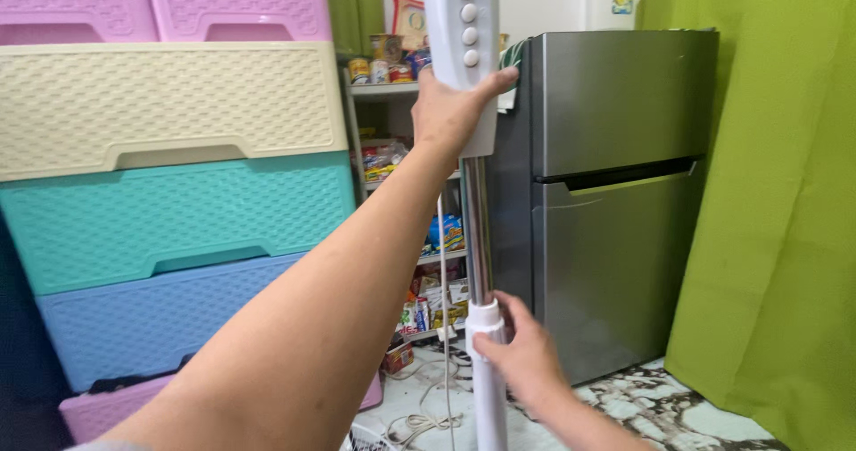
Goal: The person wipes the fan stand with a green cloth, then assembles the fan by attaching the front grille, fan blade, and rear grille to the stand. The person secures the components by hand and adjusts the stand height.
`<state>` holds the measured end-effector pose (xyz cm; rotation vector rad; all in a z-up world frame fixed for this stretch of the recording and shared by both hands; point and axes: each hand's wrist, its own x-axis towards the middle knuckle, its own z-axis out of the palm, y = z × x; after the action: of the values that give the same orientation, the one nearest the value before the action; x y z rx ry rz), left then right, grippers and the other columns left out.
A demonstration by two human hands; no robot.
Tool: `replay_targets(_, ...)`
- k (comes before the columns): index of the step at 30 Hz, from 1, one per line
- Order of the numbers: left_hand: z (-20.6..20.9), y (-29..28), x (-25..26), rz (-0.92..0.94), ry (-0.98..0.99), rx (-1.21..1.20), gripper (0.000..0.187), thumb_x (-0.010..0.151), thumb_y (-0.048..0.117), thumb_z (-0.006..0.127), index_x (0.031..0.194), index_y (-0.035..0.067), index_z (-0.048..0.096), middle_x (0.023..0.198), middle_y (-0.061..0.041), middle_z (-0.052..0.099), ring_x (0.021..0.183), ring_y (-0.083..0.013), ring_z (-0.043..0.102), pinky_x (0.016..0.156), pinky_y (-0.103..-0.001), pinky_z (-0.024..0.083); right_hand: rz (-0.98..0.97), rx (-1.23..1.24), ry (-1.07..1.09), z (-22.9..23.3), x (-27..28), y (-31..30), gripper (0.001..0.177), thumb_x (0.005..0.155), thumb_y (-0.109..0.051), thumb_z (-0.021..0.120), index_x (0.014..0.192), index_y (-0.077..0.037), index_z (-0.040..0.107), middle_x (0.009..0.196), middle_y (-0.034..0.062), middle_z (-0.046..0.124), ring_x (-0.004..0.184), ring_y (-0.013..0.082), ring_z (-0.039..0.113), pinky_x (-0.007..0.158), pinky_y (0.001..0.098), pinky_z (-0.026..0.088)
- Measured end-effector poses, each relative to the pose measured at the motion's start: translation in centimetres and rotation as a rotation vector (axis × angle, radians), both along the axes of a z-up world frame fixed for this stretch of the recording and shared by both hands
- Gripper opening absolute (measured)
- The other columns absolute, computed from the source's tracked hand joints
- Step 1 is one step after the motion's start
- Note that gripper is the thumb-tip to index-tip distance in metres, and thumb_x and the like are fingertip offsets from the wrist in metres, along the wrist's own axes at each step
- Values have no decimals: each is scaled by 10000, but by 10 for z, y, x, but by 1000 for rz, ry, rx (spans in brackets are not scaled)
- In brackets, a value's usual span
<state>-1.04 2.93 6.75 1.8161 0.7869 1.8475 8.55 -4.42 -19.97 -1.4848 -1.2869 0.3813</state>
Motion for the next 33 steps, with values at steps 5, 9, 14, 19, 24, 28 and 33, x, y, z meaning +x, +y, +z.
replay_targets(5,-8,9,-6,-185,24,80,1137,553,630,848,1389,2,401,1217,-207,671,1094,-273,721,907,-387,594,123,-152,-163,24,16,18,872,665,-428,932,1361,-112,512,1173,49,714,1080,180,714,987,353,550)
replay_targets(9,-11,16,-6,-218,32,87,1084,590,617,842,1396,26,421,1230,-188,670,1106,-271,714,897,-403,596,459,-93,16,11,23,34,722,727,-316,857,1343,-88,559,1121,83,704,1069,175,679,993,363,523)
replay_targets(14,-14,15,-9,-279,62,102,1080,603,582,862,1401,51,363,1241,-186,655,1109,-272,708,881,-395,603,599,-36,38,9,43,30,682,752,-294,785,1363,-48,607,1186,111,742,1102,194,684,1026,359,510)
replay_targets(19,-20,5,-22,-231,237,10,1050,582,497,854,1407,88,349,1220,-168,651,1035,-264,717,762,-424,616,236,-127,-175,19,27,22,834,701,-362,892,1374,-69,495,1221,103,698,1143,205,684,1032,352,532)
replay_targets(24,-23,11,-19,-253,173,116,960,649,483,865,1369,37,413,1224,-196,687,1053,-251,732,846,-374,618,366,-170,-27,9,13,22,892,747,-394,866,1440,-89,394,1298,121,590,1238,216,615,1078,351,468)
replay_targets(28,-24,20,-13,-320,133,115,984,648,474,862,1389,50,372,1235,-188,654,1078,-249,715,863,-371,626,480,-100,99,8,32,19,882,659,-372,838,1432,-99,512,1264,108,715,1215,207,667,1062,341,479)
replay_targets(33,-24,21,-12,-241,154,97,992,656,505,860,1396,45,386,1229,-197,664,1090,-259,718,879,-368,611,211,-203,-88,20,21,27,949,637,-333,915,1411,-113,413,1213,118,651,1152,243,688,1052,365,528)
